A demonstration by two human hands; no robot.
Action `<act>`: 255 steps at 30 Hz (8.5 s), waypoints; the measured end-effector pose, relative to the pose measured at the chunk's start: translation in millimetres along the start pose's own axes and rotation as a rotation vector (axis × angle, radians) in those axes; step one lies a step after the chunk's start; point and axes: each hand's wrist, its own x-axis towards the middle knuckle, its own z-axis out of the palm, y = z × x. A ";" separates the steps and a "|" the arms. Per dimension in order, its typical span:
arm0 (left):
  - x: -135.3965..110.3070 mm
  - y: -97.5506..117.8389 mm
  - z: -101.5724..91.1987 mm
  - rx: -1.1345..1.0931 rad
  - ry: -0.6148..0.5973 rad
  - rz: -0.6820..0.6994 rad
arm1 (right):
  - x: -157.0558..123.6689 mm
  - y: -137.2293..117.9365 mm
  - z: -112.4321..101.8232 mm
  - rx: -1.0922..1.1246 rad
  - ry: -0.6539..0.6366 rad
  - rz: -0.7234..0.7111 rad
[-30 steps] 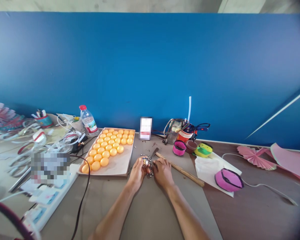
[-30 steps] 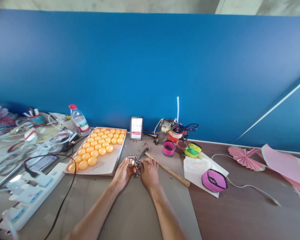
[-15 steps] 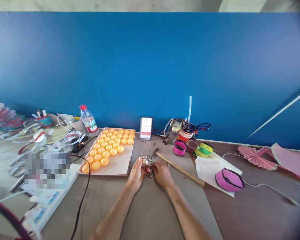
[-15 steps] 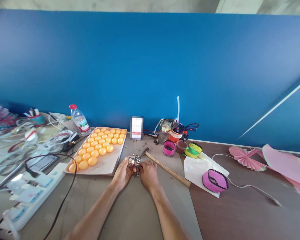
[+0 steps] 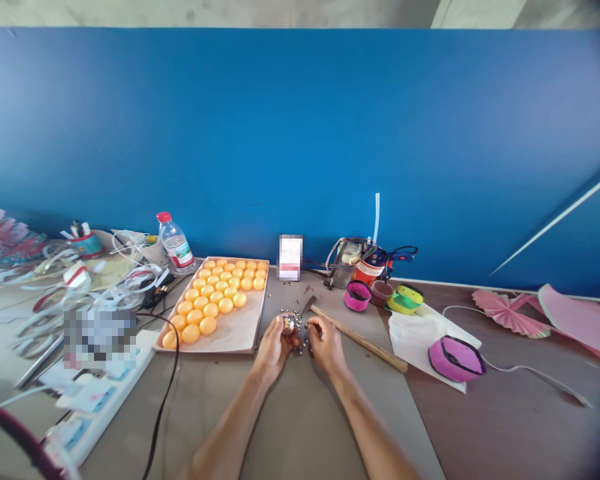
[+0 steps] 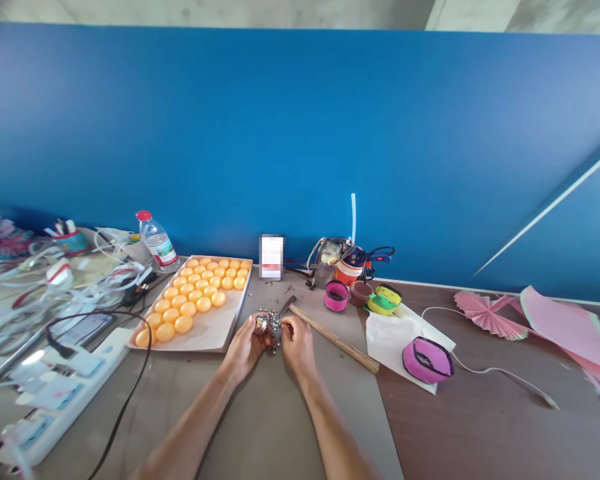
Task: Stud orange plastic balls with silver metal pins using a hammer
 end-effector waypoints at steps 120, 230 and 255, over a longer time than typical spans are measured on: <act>-2.3 4.6 -1.9 0.034 -0.050 0.048 | 6.9 27.7 -13.5 -0.619 0.073 0.192; -1.6 -1.3 0.8 0.005 -0.089 -0.031 | -3.3 -11.1 7.6 0.615 -0.192 0.291; -0.2 -15.2 -6.2 0.274 -0.012 0.028 | -2.9 -8.5 5.6 0.705 -0.250 0.461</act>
